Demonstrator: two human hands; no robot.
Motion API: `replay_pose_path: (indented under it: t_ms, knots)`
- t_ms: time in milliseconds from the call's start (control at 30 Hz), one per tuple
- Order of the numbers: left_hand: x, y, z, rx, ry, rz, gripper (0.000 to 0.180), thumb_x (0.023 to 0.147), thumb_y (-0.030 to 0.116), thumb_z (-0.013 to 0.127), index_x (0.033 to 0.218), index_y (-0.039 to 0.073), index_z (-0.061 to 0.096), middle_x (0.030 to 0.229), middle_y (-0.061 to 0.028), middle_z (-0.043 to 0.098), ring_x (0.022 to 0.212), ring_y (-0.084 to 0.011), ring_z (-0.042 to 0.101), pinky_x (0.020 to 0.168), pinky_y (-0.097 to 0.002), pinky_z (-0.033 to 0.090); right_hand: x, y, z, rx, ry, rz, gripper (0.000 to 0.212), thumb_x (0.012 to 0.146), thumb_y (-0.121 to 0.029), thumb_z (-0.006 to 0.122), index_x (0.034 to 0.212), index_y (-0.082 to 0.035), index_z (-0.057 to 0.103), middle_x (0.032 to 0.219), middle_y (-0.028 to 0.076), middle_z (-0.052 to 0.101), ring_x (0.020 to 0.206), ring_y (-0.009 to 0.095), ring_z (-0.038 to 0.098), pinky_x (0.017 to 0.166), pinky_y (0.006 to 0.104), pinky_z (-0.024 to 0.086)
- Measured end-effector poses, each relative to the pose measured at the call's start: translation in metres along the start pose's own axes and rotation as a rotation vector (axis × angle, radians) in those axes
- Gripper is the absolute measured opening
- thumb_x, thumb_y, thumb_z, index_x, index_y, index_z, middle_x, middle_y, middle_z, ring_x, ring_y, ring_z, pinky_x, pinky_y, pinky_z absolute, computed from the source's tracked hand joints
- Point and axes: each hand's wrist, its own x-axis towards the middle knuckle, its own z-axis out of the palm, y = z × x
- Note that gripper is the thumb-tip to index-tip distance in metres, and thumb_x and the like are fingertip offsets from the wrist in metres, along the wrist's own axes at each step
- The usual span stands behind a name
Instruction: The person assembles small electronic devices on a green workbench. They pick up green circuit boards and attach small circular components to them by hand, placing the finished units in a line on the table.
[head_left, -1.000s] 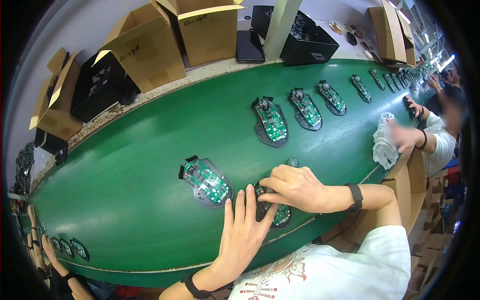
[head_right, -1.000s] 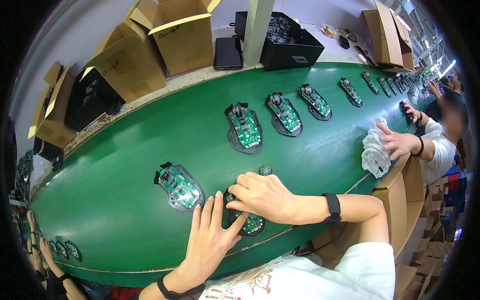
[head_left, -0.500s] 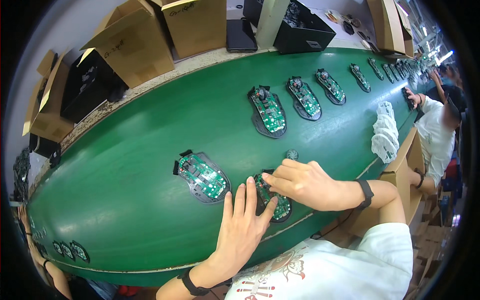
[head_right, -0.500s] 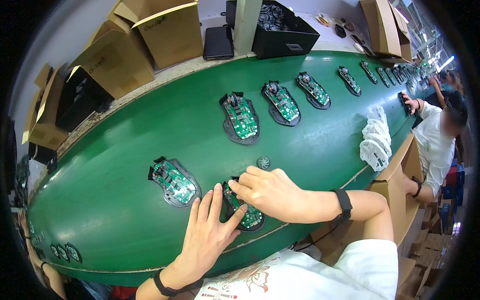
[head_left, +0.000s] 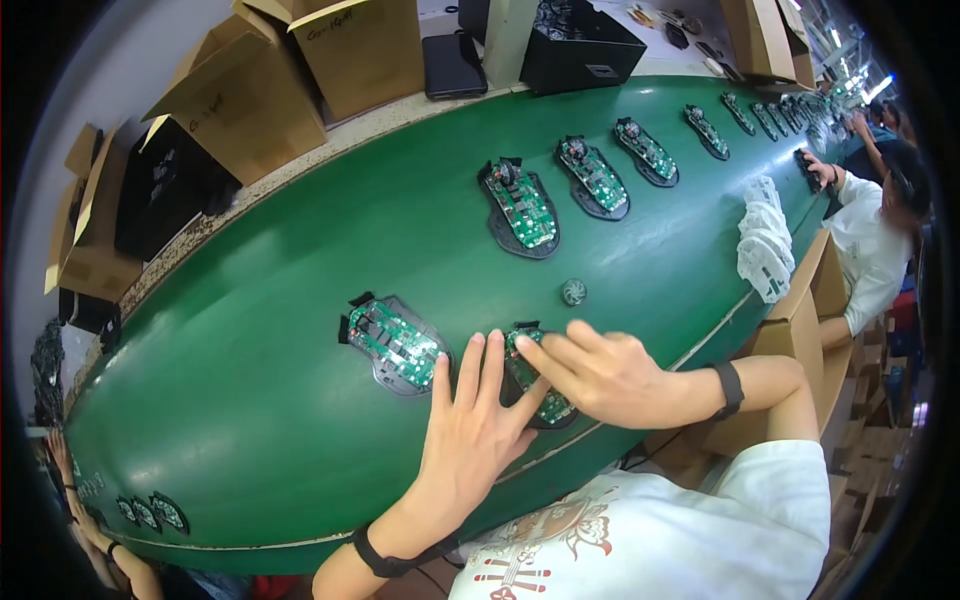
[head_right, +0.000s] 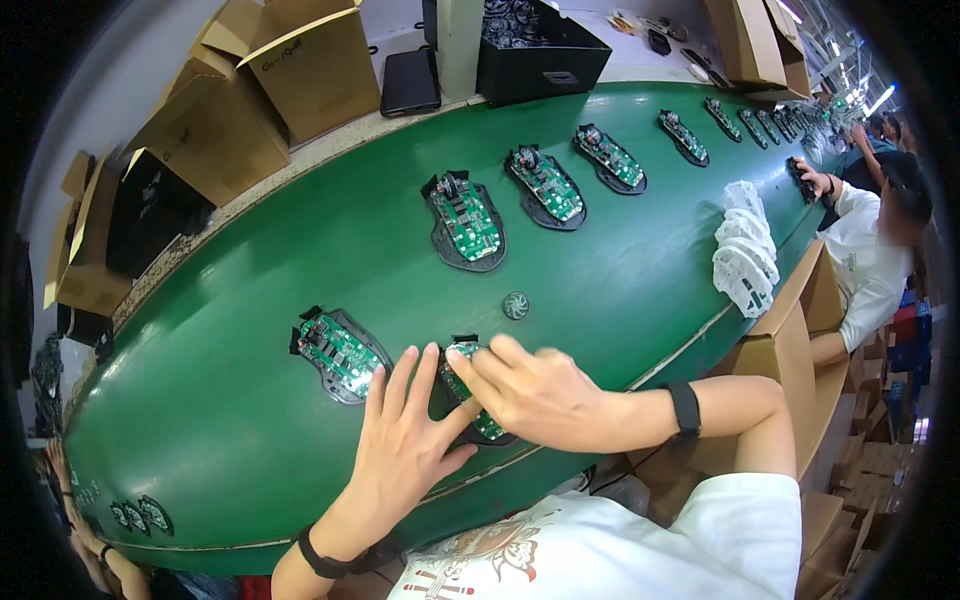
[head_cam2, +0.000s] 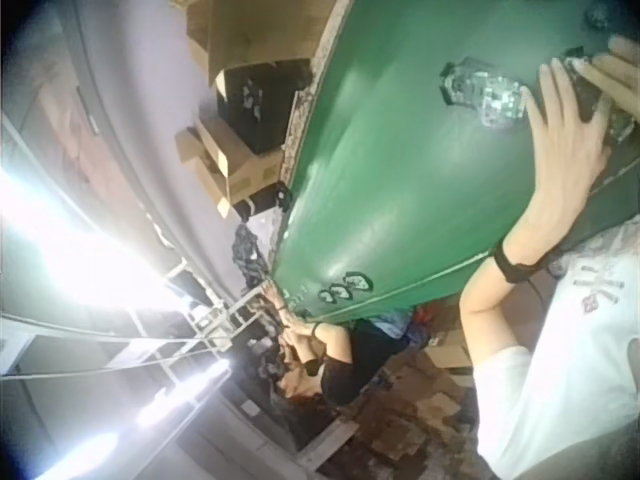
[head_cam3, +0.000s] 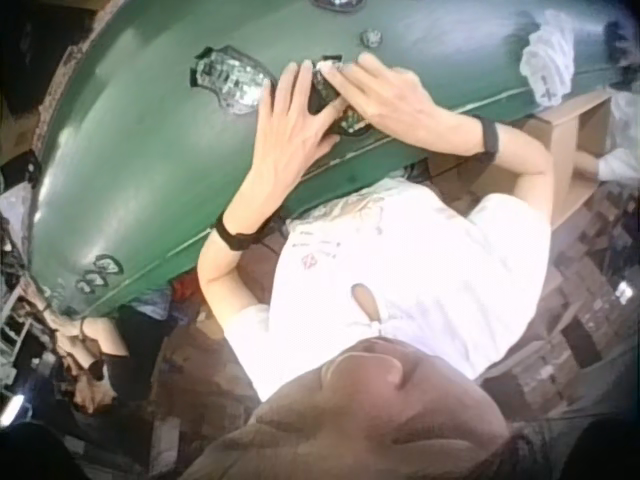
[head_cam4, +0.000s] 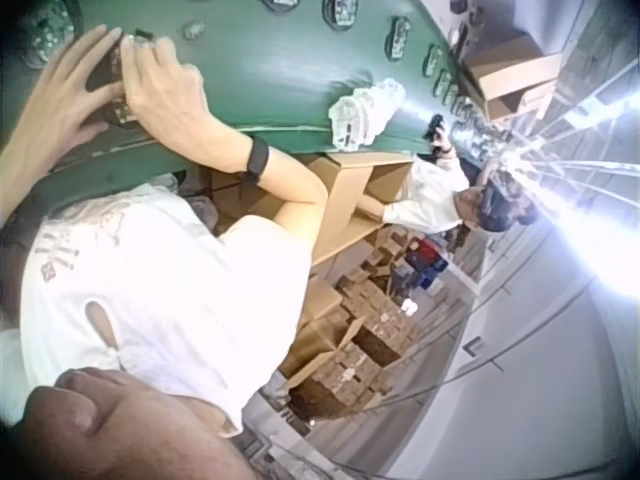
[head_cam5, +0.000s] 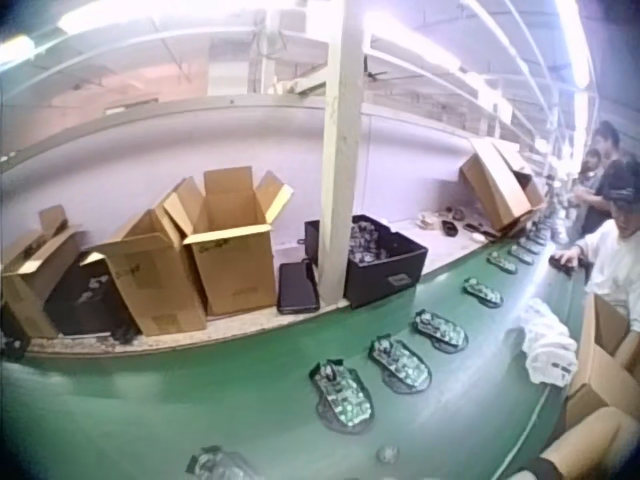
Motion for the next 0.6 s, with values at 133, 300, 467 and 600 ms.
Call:
replay_pose_path:
  t_ms: [133, 300, 467, 600]
  knots:
    - [0.003, -0.01, -0.001, -0.039, -0.008, 0.046, 0.064, 0.069, 0.036, 0.086, 0.129, 0.028, 0.065, 0.148, -0.0227, 0.042, 0.135, -0.0394, 0.042, 0.109, -0.0601, 0.035, 0.012, 0.0, 0.004, 0.072, -0.053, 0.098, 0.054, 0.078, -0.013, 0.067, 0.129, 0.005, 0.058, 0.095, 0.004, 0.054, 0.088, 0.017, 0.057, 0.05, 0.0247, 0.052]
    - [0.005, -0.009, -0.003, -0.015, -0.039, 0.017, 0.07, 0.069, 0.037, 0.085, 0.134, 0.031, 0.061, 0.146, -0.0239, 0.043, 0.125, -0.0356, 0.048, 0.107, -0.0636, 0.036, -0.007, 0.008, -0.01, 0.131, 0.048, 0.18, 0.046, 0.075, -0.011, 0.073, 0.12, -0.004, 0.067, 0.097, 0.002, 0.06, 0.084, 0.017, 0.059, 0.052, 0.0274, 0.052]
    - [-0.007, 0.013, 0.005, 0.183, -0.053, -0.084, 0.075, 0.068, 0.039, 0.085, 0.138, 0.038, 0.058, 0.144, -0.0241, 0.045, 0.116, -0.0352, 0.052, 0.108, -0.0654, 0.034, -0.042, 0.007, -0.006, 0.386, 0.052, 0.313, 0.021, 0.079, -0.014, 0.079, 0.098, -0.008, 0.073, 0.085, -0.001, 0.062, 0.073, 0.015, 0.059, 0.049, 0.0302, 0.049]
    - [-0.007, 0.017, 0.009, 0.176, -0.091, -0.129, 0.077, 0.068, 0.036, 0.085, 0.14, 0.039, 0.057, 0.147, -0.0254, 0.043, 0.12, -0.0357, 0.052, 0.108, -0.0642, 0.034, -0.056, -0.004, 0.01, 0.478, 0.111, 0.322, 0.021, 0.078, -0.017, 0.08, 0.095, -0.008, 0.073, 0.084, -0.002, 0.061, 0.07, 0.012, 0.057, 0.048, 0.027, 0.048]
